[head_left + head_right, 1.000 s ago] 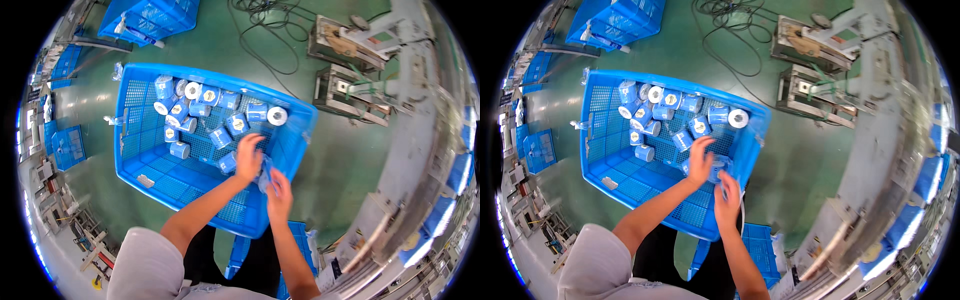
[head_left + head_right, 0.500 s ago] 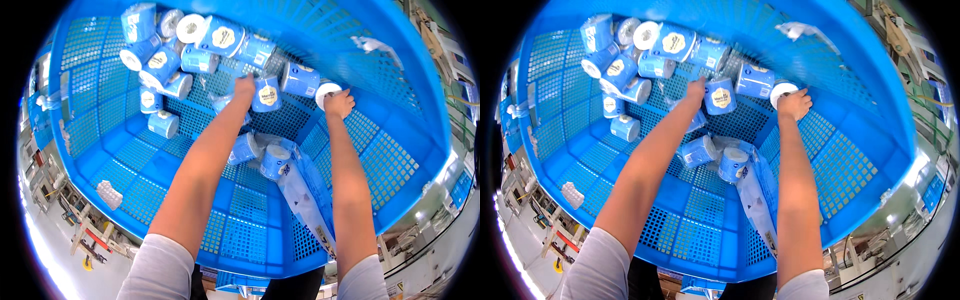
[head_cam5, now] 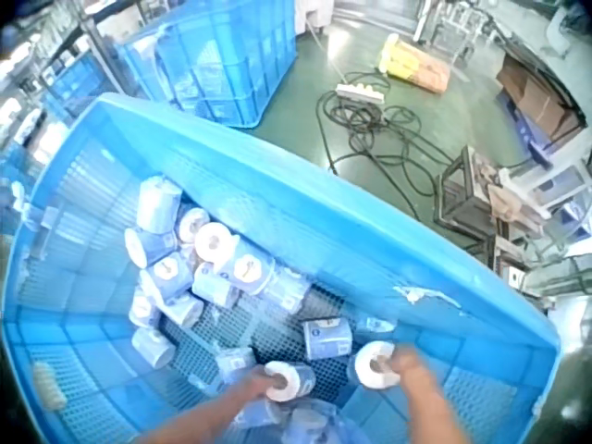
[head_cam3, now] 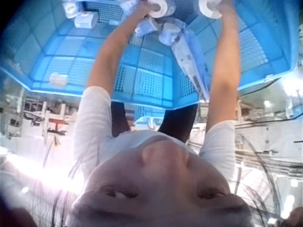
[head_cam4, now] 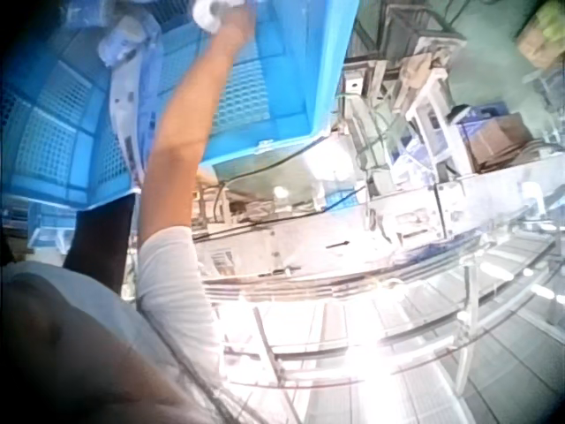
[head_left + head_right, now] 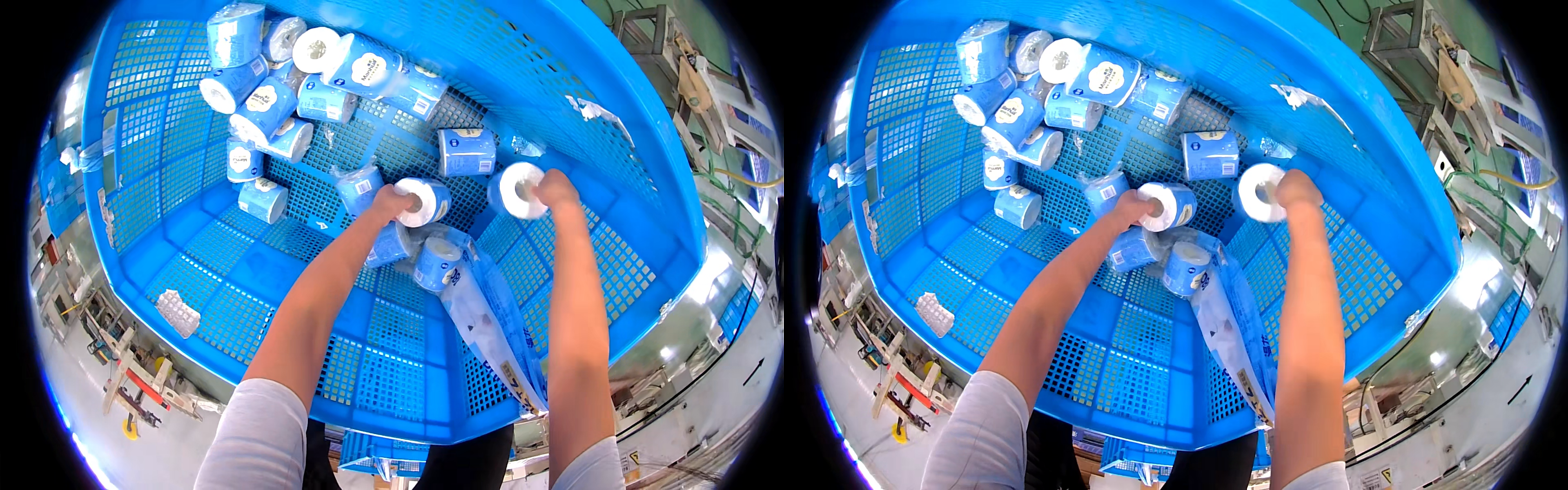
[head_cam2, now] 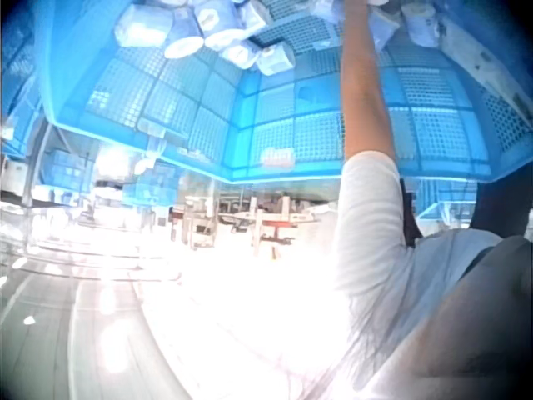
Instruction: The person repeatedly picks up packs of toilet paper rolls from a blue plastic basket and places them onto a nearby conveyor belt. The person handles the rolls by hand, moving them in small batches from the basket to the belt.
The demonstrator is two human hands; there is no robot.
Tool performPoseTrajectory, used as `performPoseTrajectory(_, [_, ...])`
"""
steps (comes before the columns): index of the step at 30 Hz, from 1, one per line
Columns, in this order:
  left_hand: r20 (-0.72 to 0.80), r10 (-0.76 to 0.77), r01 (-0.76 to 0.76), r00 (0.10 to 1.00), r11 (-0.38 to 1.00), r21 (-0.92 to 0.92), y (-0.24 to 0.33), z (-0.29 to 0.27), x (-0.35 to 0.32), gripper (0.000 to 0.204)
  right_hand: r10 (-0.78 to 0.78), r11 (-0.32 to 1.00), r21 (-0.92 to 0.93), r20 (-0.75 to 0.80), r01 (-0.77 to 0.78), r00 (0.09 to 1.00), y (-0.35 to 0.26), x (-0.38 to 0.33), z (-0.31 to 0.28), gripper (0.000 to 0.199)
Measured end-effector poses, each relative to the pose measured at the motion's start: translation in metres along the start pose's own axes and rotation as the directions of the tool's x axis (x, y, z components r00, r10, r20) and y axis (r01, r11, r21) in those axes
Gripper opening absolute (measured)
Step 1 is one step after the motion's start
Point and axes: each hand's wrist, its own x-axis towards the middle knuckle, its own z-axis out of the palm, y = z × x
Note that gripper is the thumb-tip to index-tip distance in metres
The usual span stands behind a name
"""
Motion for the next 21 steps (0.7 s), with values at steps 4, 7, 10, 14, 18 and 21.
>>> performPoseTrajectory(4, [0.149,0.376,-0.349,0.915,0.920,-0.179,0.010,-0.060,-0.049,0.041,-0.477,0.867,0.351,0.382,0.353,0.792,-0.004,-0.010,-0.032,0.054])
performPoseTrajectory(7, [-0.051,0.533,-0.526,0.845,0.810,-0.259,0.056,-0.129,-0.067,0.047,-0.575,0.644,0.728,0.257,0.235,0.777,-0.019,0.002,-0.015,0.055])
performPoseTrajectory(10, [-0.072,0.786,-0.772,0.614,0.617,0.154,0.117,-0.208,-0.052,0.056,-0.592,0.433,0.887,0.147,0.159,0.793,-0.042,0.040,0.027,0.057])
performPoseTrajectory(14, [0.091,0.588,-0.554,0.804,0.683,0.476,0.191,-0.204,-0.043,0.056,-0.522,0.319,0.935,0.039,0.153,0.852,-0.077,0.054,0.074,0.045])
performPoseTrajectory(18, [-0.125,0.648,-0.502,0.752,0.685,0.528,0.180,-0.190,-0.008,0.062,-0.394,0.393,0.902,-0.010,0.178,0.919,-0.112,0.017,0.099,0.045])
performPoseTrajectory(21, [-0.158,0.826,-0.486,0.540,0.460,0.743,0.169,-0.131,-0.061,0.059,-0.147,0.739,0.552,-0.427,0.386,0.892,-0.091,-0.041,0.122,0.043])
